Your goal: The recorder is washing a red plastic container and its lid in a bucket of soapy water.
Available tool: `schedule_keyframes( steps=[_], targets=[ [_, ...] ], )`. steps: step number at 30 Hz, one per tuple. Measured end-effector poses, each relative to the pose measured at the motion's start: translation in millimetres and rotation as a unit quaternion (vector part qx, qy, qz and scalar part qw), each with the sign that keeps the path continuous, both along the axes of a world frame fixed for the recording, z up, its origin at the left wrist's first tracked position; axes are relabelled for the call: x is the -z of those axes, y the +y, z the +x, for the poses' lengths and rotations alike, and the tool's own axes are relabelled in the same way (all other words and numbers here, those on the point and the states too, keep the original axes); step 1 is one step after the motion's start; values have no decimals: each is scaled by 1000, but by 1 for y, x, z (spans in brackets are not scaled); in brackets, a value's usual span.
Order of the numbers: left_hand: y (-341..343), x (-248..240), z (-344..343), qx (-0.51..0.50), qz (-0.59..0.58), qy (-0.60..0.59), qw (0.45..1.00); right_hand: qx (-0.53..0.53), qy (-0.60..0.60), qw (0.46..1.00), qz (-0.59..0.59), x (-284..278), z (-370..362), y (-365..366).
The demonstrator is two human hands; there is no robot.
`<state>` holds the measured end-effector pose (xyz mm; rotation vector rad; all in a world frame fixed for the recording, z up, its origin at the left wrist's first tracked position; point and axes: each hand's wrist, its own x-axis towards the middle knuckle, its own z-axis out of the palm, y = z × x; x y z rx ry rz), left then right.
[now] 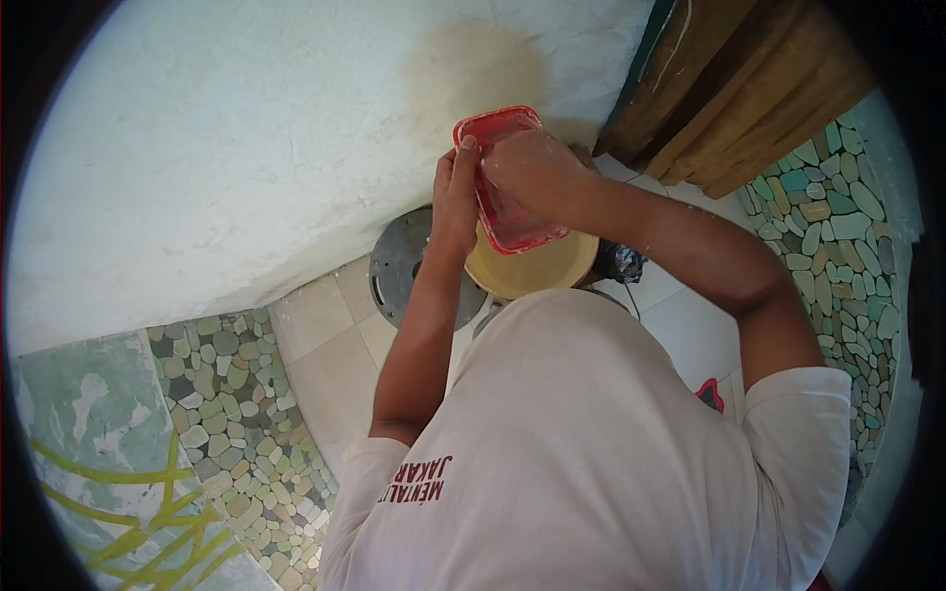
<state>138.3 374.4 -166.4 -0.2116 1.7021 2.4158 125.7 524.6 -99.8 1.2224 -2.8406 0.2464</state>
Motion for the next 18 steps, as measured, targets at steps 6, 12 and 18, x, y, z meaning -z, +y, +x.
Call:
schedule_keyframes(
  steps=[6, 12, 18],
  targets=[
    [11, -6, 17, -61, -54, 58, 995, 139, -37, 986, -87, 3, 5, -12],
    [13, 14, 13, -53, 52, 98, 992, 130, -40, 969, -207, 19, 4, -29],
    [4, 9, 13, -34, 111, 91, 989, 99, -73, 976, -181, 17, 4, -34]
  ],
)
